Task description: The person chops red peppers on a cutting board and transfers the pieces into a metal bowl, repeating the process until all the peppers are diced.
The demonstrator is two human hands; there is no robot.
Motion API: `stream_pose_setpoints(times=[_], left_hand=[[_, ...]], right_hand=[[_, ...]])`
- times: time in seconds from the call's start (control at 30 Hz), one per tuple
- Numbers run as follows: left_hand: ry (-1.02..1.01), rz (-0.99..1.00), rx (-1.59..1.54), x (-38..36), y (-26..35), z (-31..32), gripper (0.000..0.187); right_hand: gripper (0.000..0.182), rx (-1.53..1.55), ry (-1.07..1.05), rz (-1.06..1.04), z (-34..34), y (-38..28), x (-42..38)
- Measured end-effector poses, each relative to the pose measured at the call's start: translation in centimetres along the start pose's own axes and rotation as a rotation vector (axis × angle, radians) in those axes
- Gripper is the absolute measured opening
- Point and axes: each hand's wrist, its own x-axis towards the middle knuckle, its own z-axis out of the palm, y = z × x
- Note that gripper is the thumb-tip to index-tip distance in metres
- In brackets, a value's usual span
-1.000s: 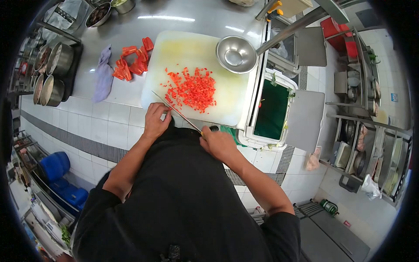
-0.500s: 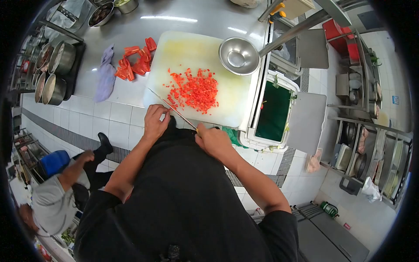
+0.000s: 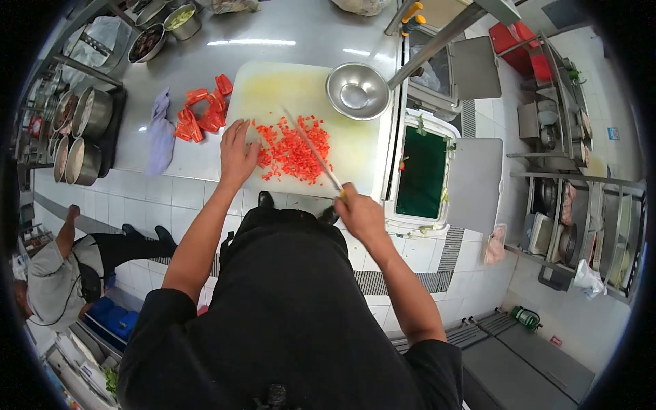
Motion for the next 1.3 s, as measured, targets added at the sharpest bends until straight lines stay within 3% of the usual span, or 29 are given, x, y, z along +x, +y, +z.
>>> stream_pose_setpoints(times=[0.1, 0.23, 0.3, 0.47, 0.53, 0.67, 0.8, 0.93, 1.0, 1.03, 1.1, 1.13, 1.2, 1.3], left_hand=[[-0.128, 0.029, 0.001, 1.0, 0.8, 3.7, 0.063], [-0.263, 0.102, -0.033, 0.0, 5.7, 4.3, 0.065], [-0.411, 0.108, -0.203, -0.2, 7.5, 3.5, 0.065], [-0.149, 0.032, -0.168, -3.5, 4.6, 0.9, 0.067], [-0.050, -0.167, 0.036, -5.3, 2.6, 0.1, 0.071], [-0.132, -0.124, 0.130, -5.2, 4.3, 1.5, 0.080], [-0.162, -0.069, 0.085, -2.9, 6.7, 3.6, 0.081], [-0.227, 0.040, -0.206, -2.0, 7.0, 4.3, 0.078], [-0.211, -0.037, -0.538, -1.6, 7.2, 3.7, 0.073], [-0.215, -0.028, -0.541, -1.5, 7.7, 3.5, 0.073], [-0.171, 0.272, -0.190, -1.6, 9.0, 2.8, 0.066], [-0.176, 0.276, -0.190, -1.7, 10.2, 2.4, 0.066], [-0.332, 0.473, -0.122, -2.1, 13.0, 2.5, 0.061], [-0.401, 0.526, -0.058, -2.4, 15.3, 3.5, 0.061]], right_hand=[[0.028, -0.083, 0.130, 0.044, -0.9, 3.7, -0.8], [0.029, -0.150, 0.251, 0.007, -0.4, 5.9, -0.2], [0.029, -0.182, 0.268, 0.002, 0.1, 5.7, 1.0], [0.027, -0.231, 0.294, -0.056, 0.7, 3.4, 3.6], [0.028, -0.280, 0.204, -0.112, 0.8, 2.4, 3.7], [0.033, -0.296, 0.113, -0.148, -0.5, 1.9, 2.2], [0.034, -0.294, 0.187, -0.153, -1.4, 3.8, 0.4], [0.044, -0.246, 0.316, -0.114, -1.5, 5.3, -0.2], [0.047, -0.230, 0.367, -0.106, -1.5, 5.5, -0.2], [0.050, -0.237, 0.341, -0.076, -1.6, 5.1, -0.3], [0.050, -0.216, 0.352, -0.044, -1.3, 4.1, -0.1], [0.050, -0.195, 0.355, -0.020, -1.1, 3.5, 0.0], [0.052, -0.186, 0.351, -0.022, -0.8, 2.2, 0.2], [0.050, -0.119, 0.312, -0.053, -1.0, 0.4, 0.1]])
